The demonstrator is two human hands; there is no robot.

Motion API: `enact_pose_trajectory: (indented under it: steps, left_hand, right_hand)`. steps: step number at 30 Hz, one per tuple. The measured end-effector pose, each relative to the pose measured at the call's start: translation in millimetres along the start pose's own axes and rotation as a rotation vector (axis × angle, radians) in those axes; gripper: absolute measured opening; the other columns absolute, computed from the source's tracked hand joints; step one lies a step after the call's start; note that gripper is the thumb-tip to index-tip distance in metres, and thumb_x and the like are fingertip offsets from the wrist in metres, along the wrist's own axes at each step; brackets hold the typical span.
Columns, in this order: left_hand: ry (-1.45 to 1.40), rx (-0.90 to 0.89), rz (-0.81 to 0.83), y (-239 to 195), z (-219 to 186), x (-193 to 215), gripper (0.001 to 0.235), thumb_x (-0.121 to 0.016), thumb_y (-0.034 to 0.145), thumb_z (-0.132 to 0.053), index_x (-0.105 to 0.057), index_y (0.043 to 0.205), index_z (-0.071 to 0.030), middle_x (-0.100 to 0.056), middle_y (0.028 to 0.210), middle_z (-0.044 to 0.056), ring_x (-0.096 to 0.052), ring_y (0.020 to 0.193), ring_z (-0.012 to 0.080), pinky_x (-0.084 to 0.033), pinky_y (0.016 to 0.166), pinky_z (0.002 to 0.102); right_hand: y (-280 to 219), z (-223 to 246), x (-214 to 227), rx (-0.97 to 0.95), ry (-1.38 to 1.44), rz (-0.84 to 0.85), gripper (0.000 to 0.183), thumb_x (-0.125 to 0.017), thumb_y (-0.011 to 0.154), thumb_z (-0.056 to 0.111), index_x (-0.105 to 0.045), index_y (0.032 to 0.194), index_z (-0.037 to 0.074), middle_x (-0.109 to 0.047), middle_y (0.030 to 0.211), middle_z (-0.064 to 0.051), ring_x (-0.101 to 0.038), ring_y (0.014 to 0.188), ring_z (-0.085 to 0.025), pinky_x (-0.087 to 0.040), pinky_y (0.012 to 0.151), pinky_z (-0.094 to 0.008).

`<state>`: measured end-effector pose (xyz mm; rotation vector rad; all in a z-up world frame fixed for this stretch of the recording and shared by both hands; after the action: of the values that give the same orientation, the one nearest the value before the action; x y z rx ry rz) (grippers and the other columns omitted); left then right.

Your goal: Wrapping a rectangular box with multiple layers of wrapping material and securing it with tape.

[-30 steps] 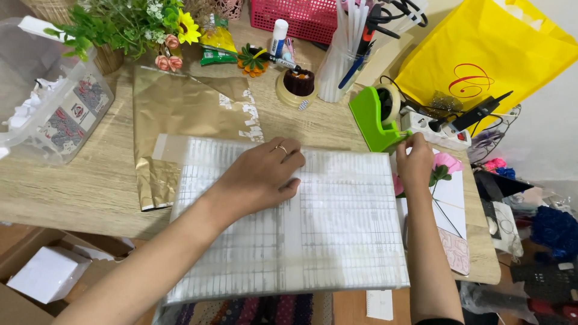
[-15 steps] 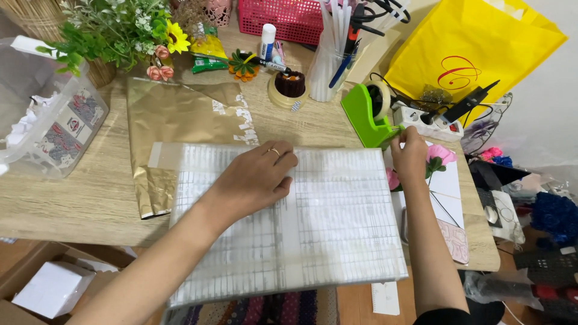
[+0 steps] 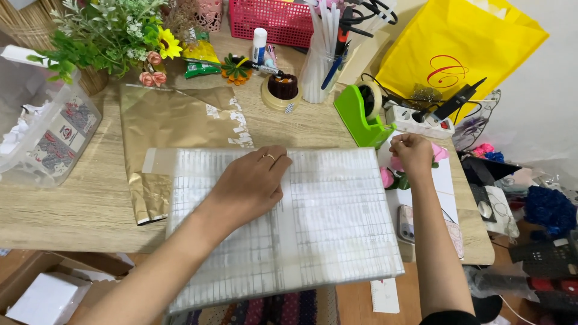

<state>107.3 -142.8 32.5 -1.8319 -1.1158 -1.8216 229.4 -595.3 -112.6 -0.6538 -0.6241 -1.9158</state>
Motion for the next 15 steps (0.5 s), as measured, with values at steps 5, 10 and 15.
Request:
enact_pose_trajectory:
  steps: [5,10,15]
  left_hand:
    - [0.015,0.014,0.000,0,0,-2,0.038,-0.057,0.088,-0.014,-0.064,0.124,-0.003,-0.065,0.107,0.011,-0.066,0.093,0.0224,-0.056,0.080,0.030]
    - [0.006,0.013,0.002,2,0,-4,0.034,-0.058,0.091,-0.022,-0.066,0.119,-0.004,-0.064,0.103,0.009,-0.065,0.087,0.0191,-0.054,0.076,0.028]
    - [0.009,-0.003,0.003,1,-2,2,0.033,-0.059,0.093,-0.023,-0.066,0.119,-0.003,-0.064,0.104,0.011,-0.064,0.086,0.0201,-0.054,0.076,0.029]
  right_hand:
    - [-18,33,9,-0.047,0.035,0.032,0.067,-0.073,0.093,0.014,-0.041,0.149,-0.005,-0.073,0.081,-0.012,-0.073,0.074,-0.019,-0.053,0.074,-0.029]
    - [-8,17,6,-0.086,0.138,0.005,0.035,-0.076,0.096,0.023,-0.064,0.122,0.003,-0.070,0.079,-0.008,-0.070,0.074,-0.015,-0.054,0.066,-0.026]
    - [23,-6,1,0.019,-0.159,0.024,0.013,-0.075,0.093,0.026,-0.072,0.100,0.015,-0.069,0.070,-0.003,-0.064,0.069,-0.018,-0.049,0.068,-0.030]
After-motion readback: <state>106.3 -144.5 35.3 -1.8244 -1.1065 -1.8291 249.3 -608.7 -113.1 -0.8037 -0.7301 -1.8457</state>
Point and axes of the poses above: each hand's wrist, its own y-axis towards the middle knuckle, its own x-axis out of the back of the hand, z = x × y, the point moved 5 cm from there along y, towards the middle knuckle
